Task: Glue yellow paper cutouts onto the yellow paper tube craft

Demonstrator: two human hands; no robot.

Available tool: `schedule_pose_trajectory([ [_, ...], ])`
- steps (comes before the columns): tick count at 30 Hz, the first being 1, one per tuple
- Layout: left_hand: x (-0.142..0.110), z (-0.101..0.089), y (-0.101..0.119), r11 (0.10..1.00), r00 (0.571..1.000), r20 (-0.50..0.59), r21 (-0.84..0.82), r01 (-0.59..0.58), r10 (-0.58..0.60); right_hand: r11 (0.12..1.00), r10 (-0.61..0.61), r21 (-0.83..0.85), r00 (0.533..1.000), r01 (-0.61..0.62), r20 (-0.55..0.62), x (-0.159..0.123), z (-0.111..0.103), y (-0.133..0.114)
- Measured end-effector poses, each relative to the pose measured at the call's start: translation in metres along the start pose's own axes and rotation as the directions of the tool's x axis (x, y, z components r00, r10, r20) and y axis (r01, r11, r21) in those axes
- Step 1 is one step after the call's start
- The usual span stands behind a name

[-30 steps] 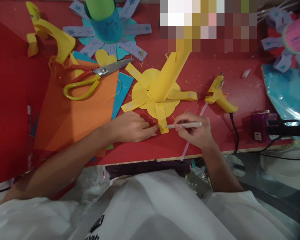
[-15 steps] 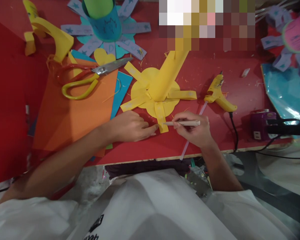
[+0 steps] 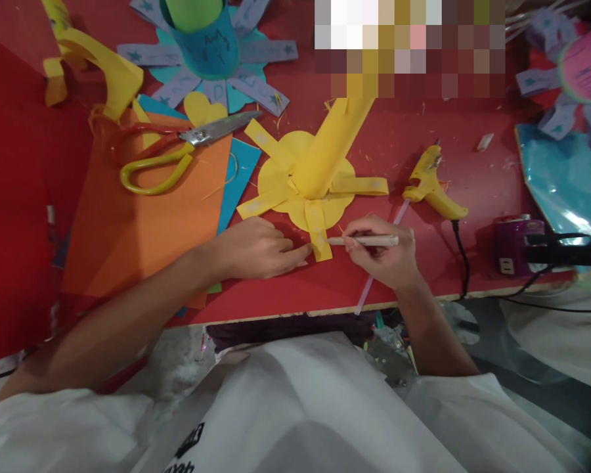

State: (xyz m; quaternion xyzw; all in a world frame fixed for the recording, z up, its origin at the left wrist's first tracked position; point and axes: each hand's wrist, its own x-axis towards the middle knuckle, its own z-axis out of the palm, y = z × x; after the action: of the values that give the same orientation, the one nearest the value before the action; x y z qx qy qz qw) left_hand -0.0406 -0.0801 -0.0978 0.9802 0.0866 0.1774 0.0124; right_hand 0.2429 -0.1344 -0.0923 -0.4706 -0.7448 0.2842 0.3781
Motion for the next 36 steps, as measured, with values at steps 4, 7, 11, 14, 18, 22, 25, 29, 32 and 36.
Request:
schedule_pose_trajectory([
  [4,-0.0002,0.0009,0.0001,1.000,0.999,0.045,0.000,0.015,-0.015,1.000,0.007,0.001,1.000,-0.007,0.004,-0.0002,-0.0016,-0.0008],
  [7,0.0006,0.0007,0.0002,1.000,1.000,0.006,-0.006,0.006,-0.006,1.000,0.007,0.002,1.000,-0.007,0.014,-0.0004,-0.0025,-0.0009],
  [11,0.0011,-0.0002,0.0002,1.000,0.999,-0.033,-0.007,0.002,-0.002,1.000,0.011,0.006,1.000,-0.012,0.019,0.0001,-0.0028,-0.0014],
  [14,0.0007,0.0001,0.0001,1.000,1.000,0.004,-0.005,0.007,-0.007,1.000,0.002,0.014,0.999,-0.003,0.037,0.0009,-0.0024,-0.0024],
  [18,0.0000,0.0006,0.0002,1.000,0.999,0.026,-0.009,0.019,-0.019,0.999,0.035,0.019,0.997,-0.037,0.063,0.0010,-0.0014,-0.0032],
  [22,0.0002,-0.0003,0.0009,0.998,0.998,0.045,-0.044,0.042,-0.040,0.997,0.068,0.026,0.995,-0.070,0.077,0.0012,-0.0008,-0.0031],
  [25,0.0008,-0.0009,0.0010,0.997,0.997,0.067,-0.055,0.049,-0.045,0.997,0.062,0.032,0.995,-0.065,0.082,0.0020,-0.0008,-0.0034],
  [29,0.0011,-0.0008,0.0005,0.999,0.999,0.031,-0.040,0.025,-0.023,0.999,0.037,0.020,0.998,-0.038,0.057,0.0019,-0.0002,-0.0036],
  [32,0.0011,-0.0009,0.0000,0.999,0.999,0.034,-0.044,0.030,-0.029,0.999,0.032,0.004,0.999,-0.032,0.012,0.0009,0.0006,-0.0027],
  [36,0.0015,-0.0014,-0.0001,0.998,1.000,0.006,-0.058,0.025,-0.025,0.999,0.038,-0.020,0.999,-0.038,-0.009,-0.0002,0.0009,-0.0009],
])
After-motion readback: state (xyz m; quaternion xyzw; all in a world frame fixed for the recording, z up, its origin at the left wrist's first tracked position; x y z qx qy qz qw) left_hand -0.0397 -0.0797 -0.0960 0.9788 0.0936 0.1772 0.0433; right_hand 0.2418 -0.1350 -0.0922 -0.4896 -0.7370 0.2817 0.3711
